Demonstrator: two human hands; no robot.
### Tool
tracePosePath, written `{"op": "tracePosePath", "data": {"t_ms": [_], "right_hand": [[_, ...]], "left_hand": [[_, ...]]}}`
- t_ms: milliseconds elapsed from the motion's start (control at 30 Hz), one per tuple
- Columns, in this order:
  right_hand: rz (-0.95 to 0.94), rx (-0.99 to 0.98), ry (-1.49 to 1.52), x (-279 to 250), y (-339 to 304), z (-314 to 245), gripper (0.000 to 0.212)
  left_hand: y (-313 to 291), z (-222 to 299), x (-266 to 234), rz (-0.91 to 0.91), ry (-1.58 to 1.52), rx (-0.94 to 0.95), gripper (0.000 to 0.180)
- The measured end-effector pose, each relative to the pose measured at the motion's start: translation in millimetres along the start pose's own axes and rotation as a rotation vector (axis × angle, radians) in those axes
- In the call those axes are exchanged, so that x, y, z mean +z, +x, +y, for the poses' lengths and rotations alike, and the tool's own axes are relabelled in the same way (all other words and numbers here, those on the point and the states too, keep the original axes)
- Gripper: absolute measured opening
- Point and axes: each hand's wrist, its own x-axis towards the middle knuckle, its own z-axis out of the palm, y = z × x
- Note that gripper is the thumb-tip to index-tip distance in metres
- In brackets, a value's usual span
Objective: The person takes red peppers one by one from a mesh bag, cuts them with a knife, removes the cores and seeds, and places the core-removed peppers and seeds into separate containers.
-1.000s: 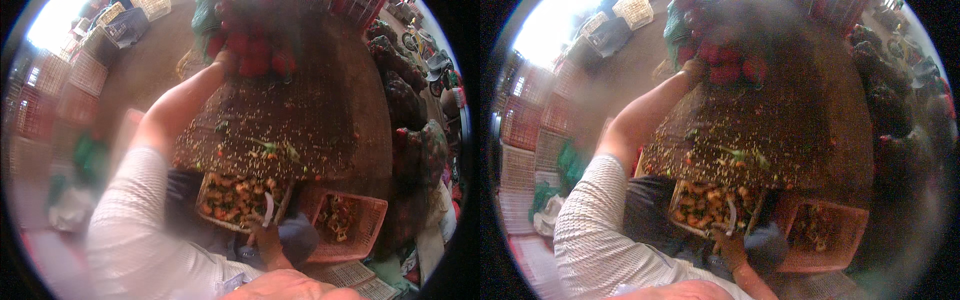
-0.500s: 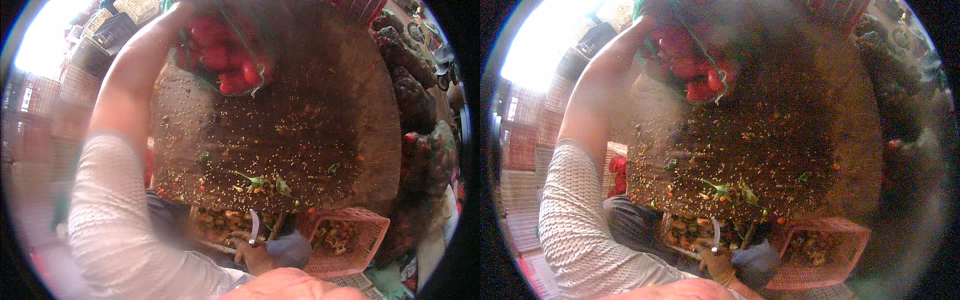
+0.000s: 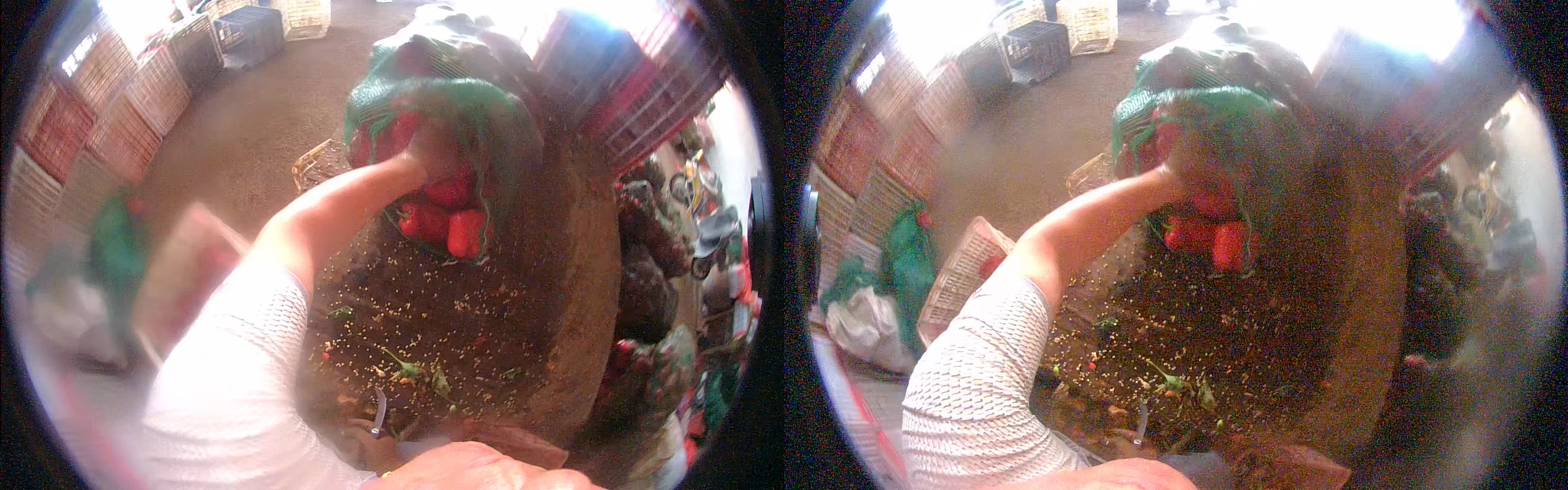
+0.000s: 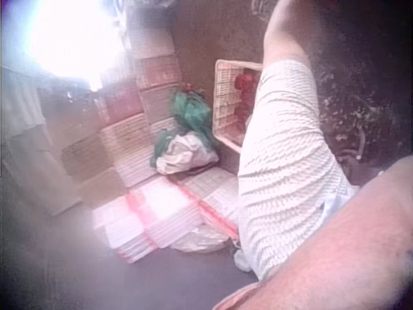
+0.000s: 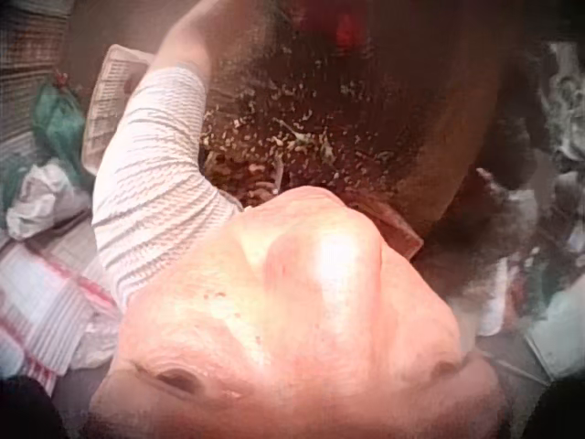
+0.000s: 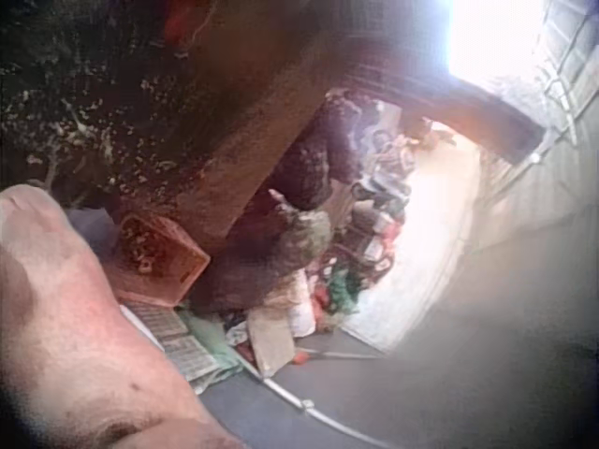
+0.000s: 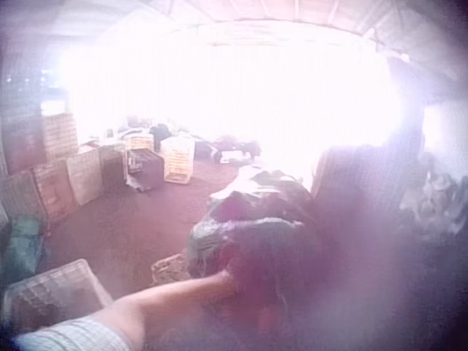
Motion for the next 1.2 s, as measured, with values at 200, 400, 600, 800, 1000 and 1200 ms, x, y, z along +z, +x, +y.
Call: {"op": "tracePosePath", "data": {"t_ms": [200, 400, 600, 800, 1000, 1200], "right_hand": [[0.016, 0.029, -0.079, 1.7, -5.7, 2.2, 0.035], [-0.062, 0.025, -0.133, 2.9, -20.1, 25.0, 0.037], [0.004, 0.029, 0.072, 3.7, -12.7, 50.1, 0.025], [-0.028, -0.043, 0.02, -1.6, -18.9, 37.0, 0.032], [-0.154, -0.114, -0.048, 3.0, -34.0, 32.9, 0.035], [-0.004, -0.044, 0.05, -3.0, -44.3, 28.6, 0.029]], "left_hand": [[-55.6, -42.3, -52.1, -0.107, -0.014, -0.089, 0.073], [0.9, -58.9, -51.0, -0.17, -0.02, -0.098, 0.069], [16.6, -13.1, -17.9, -0.358, -0.246, -0.021, 0.055], [-53.2, -2.0, -26.0, -0.511, -0.622, -0.022, 0.041], [-132.7, 10.8, 1.6, 0.002, -0.353, -0.039, 0.029], [-67.2, 12.5, -56.2, -0.258, 0.24, -0.103, 0.039]]}}
